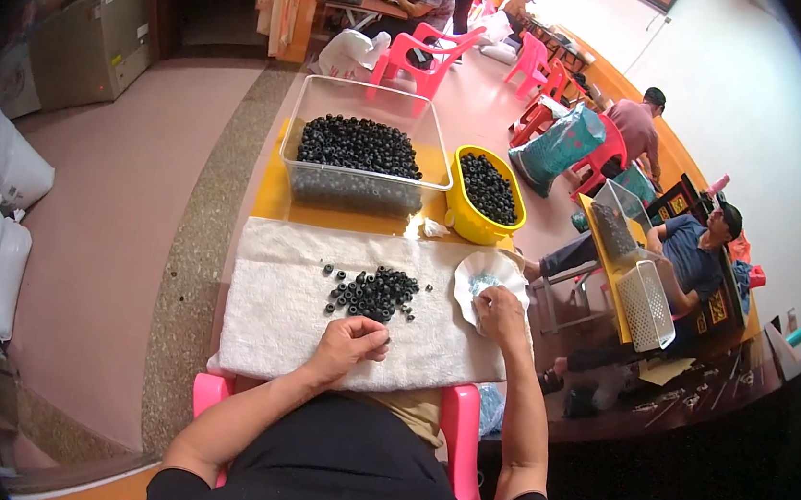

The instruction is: Manually inspecting and sorting small black rubber gaskets or seals on a towel and placing them into sorting containers.

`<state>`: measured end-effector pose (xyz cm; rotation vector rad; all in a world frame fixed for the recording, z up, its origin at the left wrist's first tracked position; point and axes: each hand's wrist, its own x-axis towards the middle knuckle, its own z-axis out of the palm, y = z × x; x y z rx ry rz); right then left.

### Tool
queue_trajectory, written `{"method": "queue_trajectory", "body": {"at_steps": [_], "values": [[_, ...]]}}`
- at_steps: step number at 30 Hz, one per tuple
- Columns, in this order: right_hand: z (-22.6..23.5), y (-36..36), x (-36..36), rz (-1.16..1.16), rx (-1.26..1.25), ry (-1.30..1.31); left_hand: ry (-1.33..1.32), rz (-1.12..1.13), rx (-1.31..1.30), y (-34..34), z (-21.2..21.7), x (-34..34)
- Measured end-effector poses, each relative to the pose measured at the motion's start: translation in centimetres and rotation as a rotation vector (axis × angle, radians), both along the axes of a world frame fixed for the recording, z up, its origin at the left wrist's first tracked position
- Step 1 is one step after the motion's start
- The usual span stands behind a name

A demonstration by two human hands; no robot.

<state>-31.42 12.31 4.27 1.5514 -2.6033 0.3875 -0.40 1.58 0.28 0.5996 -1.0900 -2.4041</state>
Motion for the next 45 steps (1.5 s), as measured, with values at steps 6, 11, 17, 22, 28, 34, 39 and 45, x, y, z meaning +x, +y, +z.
{"method": "queue_trajectory", "body": {"at_steps": [6,11,17,22,28,34,39,45], "values": [[1.6,0.4,0.8,0.067,0.035,0.046,0.005,0.008,0.008,0.0,0.0,0.0],[1.4,0.8,-0.1,0.051,0.050,0.036,0.011,0.004,0.004,0.0,0.2,-0.1],[1.0,0.9,0.1,0.037,-0.037,-0.023,0.004,0.005,-0.011,-0.2,-0.2,0.0],[1.0,1.6,0.6,0.026,-0.005,-0.027,-0.016,0.009,-0.017,0.0,-0.1,-0.1],[1.0,1.8,0.7,0.076,-0.082,-0.045,0.004,0.008,-0.008,0.0,-0.3,-0.1],[0.4,1.8,0.0,0.095,-0.168,-0.083,0.012,0.007,-0.008,0.1,-0.2,-0.1],[1.1,1.7,0.5,0.110,-0.200,-0.096,0.007,0.006,-0.008,0.1,0.0,0.1],[0.1,2.3,-0.6,0.186,-0.263,-0.031,0.005,0.000,-0.010,0.1,0.0,0.0]]}}
